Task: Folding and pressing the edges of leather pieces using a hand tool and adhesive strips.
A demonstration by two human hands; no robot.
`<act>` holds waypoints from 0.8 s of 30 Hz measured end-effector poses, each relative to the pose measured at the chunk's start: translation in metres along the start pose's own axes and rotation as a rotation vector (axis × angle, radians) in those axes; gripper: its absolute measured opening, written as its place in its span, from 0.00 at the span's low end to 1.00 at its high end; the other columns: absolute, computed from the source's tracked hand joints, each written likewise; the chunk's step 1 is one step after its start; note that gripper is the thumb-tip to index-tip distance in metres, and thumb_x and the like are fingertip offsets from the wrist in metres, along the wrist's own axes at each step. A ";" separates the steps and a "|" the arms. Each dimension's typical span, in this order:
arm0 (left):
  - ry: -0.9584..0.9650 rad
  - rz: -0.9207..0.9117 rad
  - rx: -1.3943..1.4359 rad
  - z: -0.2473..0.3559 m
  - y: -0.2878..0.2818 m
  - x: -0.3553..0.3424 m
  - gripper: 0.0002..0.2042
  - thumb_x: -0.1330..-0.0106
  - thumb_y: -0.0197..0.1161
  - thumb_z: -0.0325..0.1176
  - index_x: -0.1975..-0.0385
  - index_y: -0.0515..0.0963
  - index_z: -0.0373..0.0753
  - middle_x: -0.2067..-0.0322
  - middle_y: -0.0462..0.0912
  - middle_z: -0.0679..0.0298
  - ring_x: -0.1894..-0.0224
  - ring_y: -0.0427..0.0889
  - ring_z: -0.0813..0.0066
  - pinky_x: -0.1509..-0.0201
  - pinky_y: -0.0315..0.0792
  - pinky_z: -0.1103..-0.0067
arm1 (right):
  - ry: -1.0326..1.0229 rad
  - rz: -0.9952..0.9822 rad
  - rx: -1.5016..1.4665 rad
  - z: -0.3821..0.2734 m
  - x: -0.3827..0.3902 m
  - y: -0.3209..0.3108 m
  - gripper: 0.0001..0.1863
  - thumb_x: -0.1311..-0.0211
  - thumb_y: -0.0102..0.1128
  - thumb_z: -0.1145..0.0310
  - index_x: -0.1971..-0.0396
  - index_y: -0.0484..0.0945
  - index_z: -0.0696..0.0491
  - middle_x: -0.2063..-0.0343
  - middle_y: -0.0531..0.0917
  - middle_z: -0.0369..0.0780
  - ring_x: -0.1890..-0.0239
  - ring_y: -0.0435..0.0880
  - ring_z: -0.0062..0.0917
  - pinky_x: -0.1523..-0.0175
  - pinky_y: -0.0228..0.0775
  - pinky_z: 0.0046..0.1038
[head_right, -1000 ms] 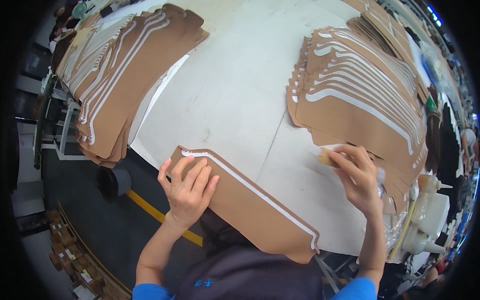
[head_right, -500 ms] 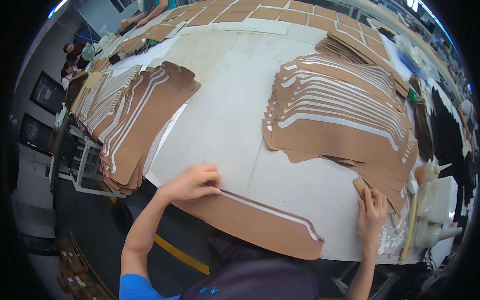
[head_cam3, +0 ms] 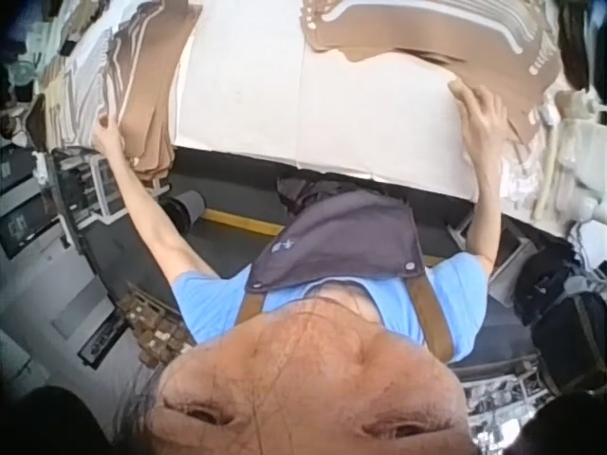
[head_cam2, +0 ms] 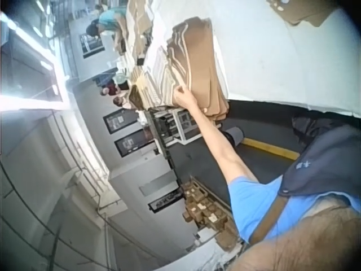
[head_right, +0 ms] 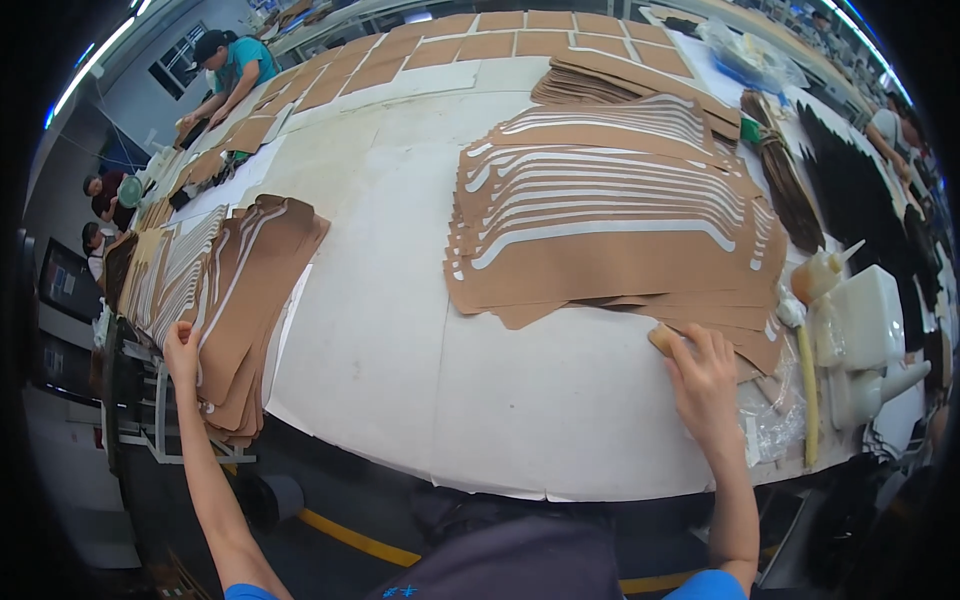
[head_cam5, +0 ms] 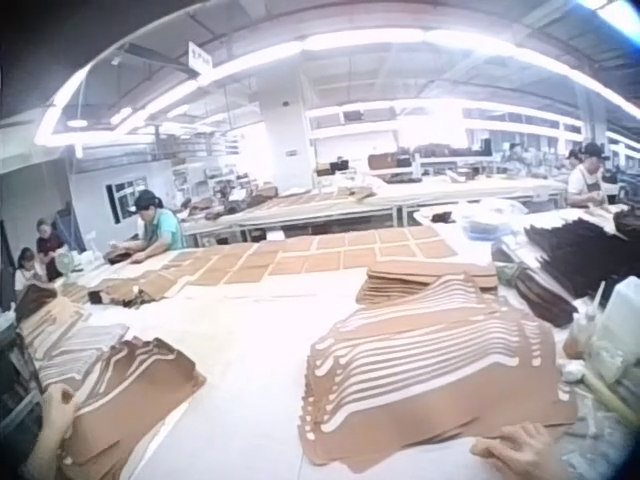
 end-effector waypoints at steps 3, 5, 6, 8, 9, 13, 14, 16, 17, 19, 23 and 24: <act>0.200 0.179 -0.371 0.053 0.027 0.003 0.11 0.35 0.69 0.28 0.55 0.82 0.35 0.53 0.83 0.53 0.45 0.79 0.48 0.39 0.72 0.58 | -0.153 0.027 -0.045 -0.007 -0.045 0.000 0.18 0.44 0.71 0.77 0.52 0.83 0.56 0.55 0.82 0.42 0.52 0.81 0.38 0.45 0.71 0.41; 0.356 0.095 -0.143 0.107 0.060 0.010 0.09 0.33 0.69 0.29 0.56 0.82 0.36 0.53 0.84 0.55 0.45 0.80 0.51 0.39 0.72 0.60 | -0.258 0.103 0.004 -0.008 -0.085 0.011 0.13 0.44 0.70 0.78 0.57 0.82 0.56 0.61 0.83 0.39 0.56 0.80 0.35 0.47 0.71 0.40; 0.383 0.058 -0.124 0.141 0.077 0.018 0.08 0.34 0.69 0.28 0.57 0.82 0.36 0.52 0.84 0.55 0.45 0.80 0.51 0.39 0.72 0.60 | -0.315 0.134 0.016 -0.003 -0.107 0.020 0.11 0.44 0.68 0.78 0.60 0.82 0.56 0.63 0.82 0.40 0.57 0.81 0.35 0.47 0.71 0.39; 0.476 -0.024 -0.030 0.211 0.117 0.034 0.07 0.34 0.69 0.28 0.58 0.83 0.37 0.51 0.84 0.56 0.44 0.80 0.52 0.39 0.72 0.61 | -0.373 0.168 0.085 0.010 -0.154 0.037 0.06 0.44 0.65 0.78 0.66 0.81 0.57 0.67 0.83 0.41 0.59 0.81 0.36 0.48 0.73 0.39; 0.533 -0.060 0.024 0.238 0.132 0.040 0.07 0.34 0.70 0.28 0.59 0.83 0.37 0.50 0.84 0.56 0.43 0.79 0.53 0.39 0.72 0.62 | -0.385 0.177 0.122 0.014 -0.183 0.050 0.03 0.44 0.64 0.78 0.69 0.81 0.57 0.68 0.83 0.42 0.59 0.82 0.37 0.48 0.73 0.39; 0.688 -0.161 0.250 0.327 0.204 0.053 0.07 0.35 0.71 0.29 0.59 0.85 0.39 0.48 0.84 0.57 0.42 0.80 0.55 0.38 0.73 0.63 | -0.378 0.124 0.255 0.022 -0.288 0.102 0.04 0.44 0.63 0.77 0.71 0.86 0.54 0.68 0.87 0.42 0.58 0.87 0.38 0.48 0.75 0.41; 0.712 -0.182 0.292 0.359 0.217 0.056 0.07 0.34 0.71 0.29 0.58 0.84 0.38 0.48 0.85 0.57 0.42 0.80 0.54 0.38 0.73 0.64 | -0.370 0.120 0.271 0.026 -0.306 0.109 0.04 0.44 0.63 0.77 0.71 0.86 0.54 0.68 0.87 0.42 0.58 0.87 0.38 0.48 0.75 0.41; 0.732 -0.193 0.321 0.405 0.225 0.056 0.07 0.33 0.71 0.29 0.58 0.84 0.38 0.48 0.85 0.57 0.42 0.81 0.54 0.37 0.74 0.64 | -0.331 -0.180 0.407 0.021 -0.335 0.130 0.07 0.41 0.64 0.75 0.68 0.89 0.49 0.67 0.90 0.40 0.56 0.91 0.35 0.50 0.76 0.40; 0.752 -0.218 0.374 0.423 0.232 0.054 0.08 0.33 0.70 0.29 0.57 0.84 0.37 0.48 0.85 0.57 0.42 0.81 0.54 0.37 0.74 0.64 | -0.335 -0.179 0.405 0.014 -0.342 0.133 0.07 0.41 0.64 0.75 0.68 0.89 0.49 0.67 0.90 0.40 0.56 0.91 0.35 0.50 0.76 0.40; 0.770 -0.244 0.427 0.450 0.247 0.045 0.08 0.32 0.70 0.29 0.55 0.84 0.37 0.48 0.85 0.56 0.42 0.81 0.54 0.37 0.75 0.64 | -0.296 -0.300 0.470 0.006 -0.354 0.143 0.07 0.39 0.65 0.73 0.67 0.90 0.44 0.66 0.92 0.37 0.55 0.92 0.33 0.53 0.76 0.39; 0.804 -0.175 0.477 0.489 0.275 0.028 0.13 0.29 0.69 0.34 0.50 0.84 0.34 0.45 0.86 0.54 0.40 0.82 0.52 0.36 0.75 0.63 | -0.296 -0.247 0.375 0.010 -0.360 0.158 0.06 0.36 0.64 0.71 0.66 0.90 0.47 0.65 0.92 0.38 0.55 0.92 0.37 0.54 0.80 0.42; 0.829 -0.142 0.474 0.497 0.278 0.026 0.15 0.28 0.68 0.36 0.49 0.84 0.33 0.44 0.86 0.53 0.39 0.82 0.52 0.35 0.74 0.62 | -0.296 -0.250 0.375 0.014 -0.362 0.163 0.06 0.36 0.64 0.71 0.66 0.90 0.47 0.65 0.92 0.38 0.55 0.92 0.37 0.54 0.80 0.42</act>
Point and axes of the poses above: each hand's wrist, its own x-axis away from the middle knuckle, its own y-axis out of the palm, z = x × y, the point moved 4 cm from there along -x, towards the middle knuckle
